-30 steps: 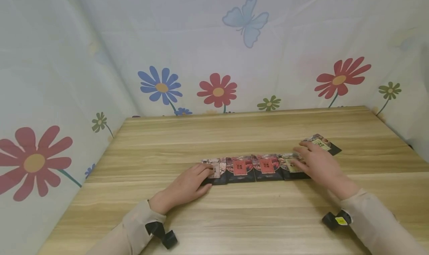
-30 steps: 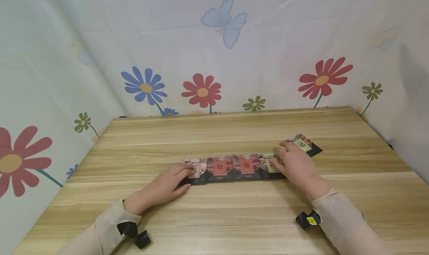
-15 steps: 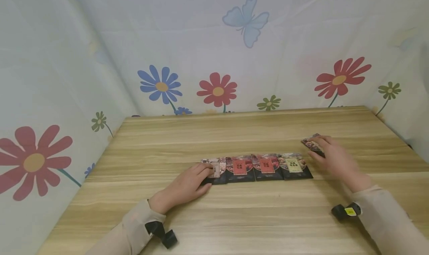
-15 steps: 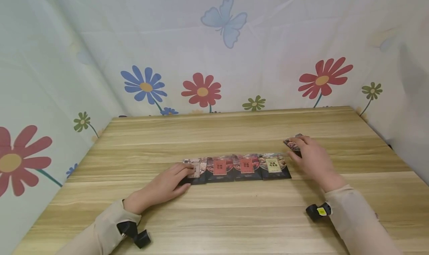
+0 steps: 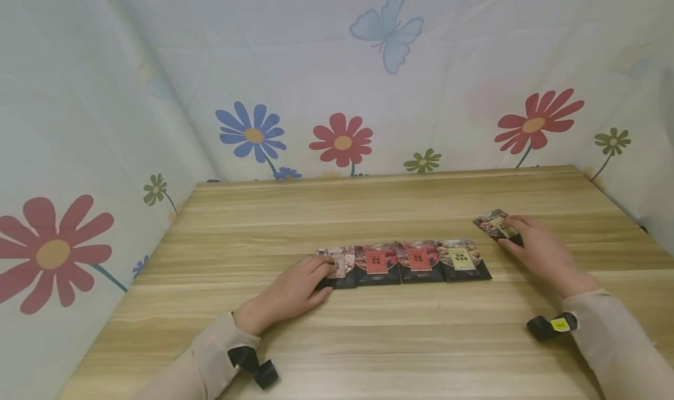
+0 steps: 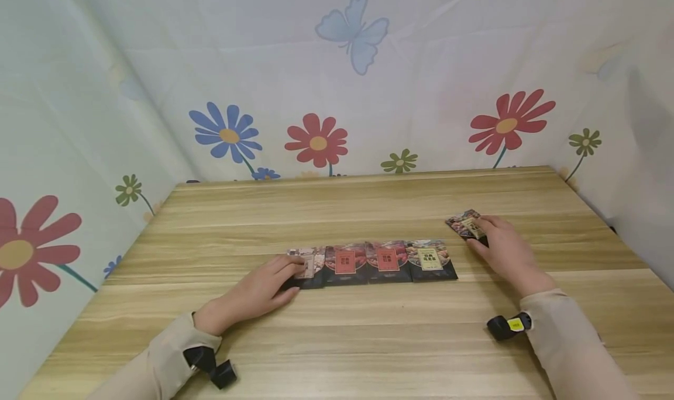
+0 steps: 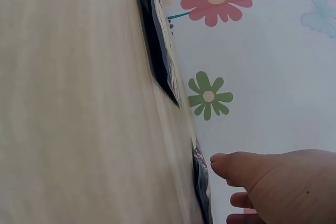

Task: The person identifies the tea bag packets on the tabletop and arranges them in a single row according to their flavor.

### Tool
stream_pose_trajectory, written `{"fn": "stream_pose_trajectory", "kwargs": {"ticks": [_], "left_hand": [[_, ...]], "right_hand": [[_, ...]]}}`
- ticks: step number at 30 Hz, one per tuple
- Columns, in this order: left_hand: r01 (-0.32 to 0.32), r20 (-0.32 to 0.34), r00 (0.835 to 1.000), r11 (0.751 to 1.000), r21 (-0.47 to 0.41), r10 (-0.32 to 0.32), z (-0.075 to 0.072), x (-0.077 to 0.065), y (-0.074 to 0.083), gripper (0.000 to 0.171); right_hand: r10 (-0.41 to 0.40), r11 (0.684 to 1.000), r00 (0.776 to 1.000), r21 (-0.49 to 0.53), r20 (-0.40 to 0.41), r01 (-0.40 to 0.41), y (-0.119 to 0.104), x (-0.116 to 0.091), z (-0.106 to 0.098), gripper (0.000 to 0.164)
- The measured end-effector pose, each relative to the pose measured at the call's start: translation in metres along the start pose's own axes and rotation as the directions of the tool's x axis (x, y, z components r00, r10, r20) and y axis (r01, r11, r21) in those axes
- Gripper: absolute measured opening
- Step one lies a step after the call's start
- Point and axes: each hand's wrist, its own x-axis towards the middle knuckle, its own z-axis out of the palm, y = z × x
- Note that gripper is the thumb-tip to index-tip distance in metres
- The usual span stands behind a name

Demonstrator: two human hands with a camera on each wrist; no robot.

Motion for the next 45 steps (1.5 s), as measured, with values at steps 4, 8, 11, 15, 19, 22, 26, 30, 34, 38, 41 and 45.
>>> {"fn": "stream_pose_trajectory", "kwargs": {"ticks": [4, 8, 11, 15, 19, 22, 26, 30, 34, 38, 41, 45], "left_hand": [[-0.013, -0.015, 1.000, 1.000, 0.001, 0.013, -0.001, 0.000, 0.000, 0.036], [-0.009, -0.004, 1.000, 1.000, -0.002, 0.009, -0.001, 0.000, 0.000, 0.036], [-0.006, 0.003, 1.000, 1.000, -0.004, 0.006, -0.002, 0.000, 0.001, 0.036], [0.001, 0.008, 1.000, 1.000, -0.004, -0.001, -0.001, 0.000, 0.001, 0.035], [0.008, 0.013, 1.000, 1.000, -0.006, -0.008, -0.001, -0.001, 0.001, 0.035], [0.011, 0.018, 1.000, 1.000, -0.005, -0.011, 0.000, -0.001, 0.000, 0.035], [0.012, 0.018, 1.000, 1.000, -0.003, -0.012, -0.001, -0.001, 0.000, 0.036], [0.001, 0.003, 1.000, 1.000, -0.004, -0.001, -0.001, 0.000, 0.000, 0.035], [-0.002, 0.002, 1.000, 1.000, -0.005, 0.002, -0.001, 0.000, 0.000, 0.035], [0.005, 0.015, 1.000, 1.000, -0.003, -0.005, 0.000, 0.000, 0.000, 0.035], [0.002, 0.017, 1.000, 1.000, 0.002, -0.002, 0.000, 0.000, -0.001, 0.035], [-0.003, 0.013, 1.000, 1.000, 0.001, 0.003, -0.001, 0.000, 0.000, 0.035]], "right_hand": [[-0.020, 1.000, 1.000, -0.006, 0.007, 0.020, 0.004, 0.000, 0.002, 0.054], [-0.051, 0.999, 0.999, -0.014, 0.013, 0.051, 0.006, 0.000, 0.004, 0.050], [-0.073, 0.997, 0.997, -0.012, 0.022, 0.073, 0.007, 0.000, 0.005, 0.047], [-0.085, 0.996, 0.996, -0.010, 0.037, 0.085, 0.007, 0.001, 0.006, 0.046], [-0.070, 0.997, 0.996, -0.019, 0.057, 0.072, 0.005, 0.001, 0.005, 0.047], [-0.054, 0.998, 0.996, -0.033, 0.068, 0.056, 0.005, 0.000, 0.005, 0.047], [-0.037, 0.998, 0.997, -0.052, 0.070, 0.041, 0.004, 0.000, 0.005, 0.048], [-0.024, 0.998, 0.997, -0.064, 0.069, 0.029, 0.002, 0.000, 0.004, 0.048], [-0.013, 0.997, 0.997, -0.075, 0.075, 0.018, 0.000, 0.000, 0.002, 0.049], [-0.019, 0.996, 0.997, -0.086, 0.077, 0.025, -0.003, -0.001, 0.002, 0.049], [-0.030, 0.995, 0.997, -0.095, 0.073, 0.037, -0.004, -0.002, 0.001, 0.049], [-0.030, 0.993, 0.997, -0.110, 0.071, 0.038, -0.005, -0.002, 0.000, 0.049]]}}
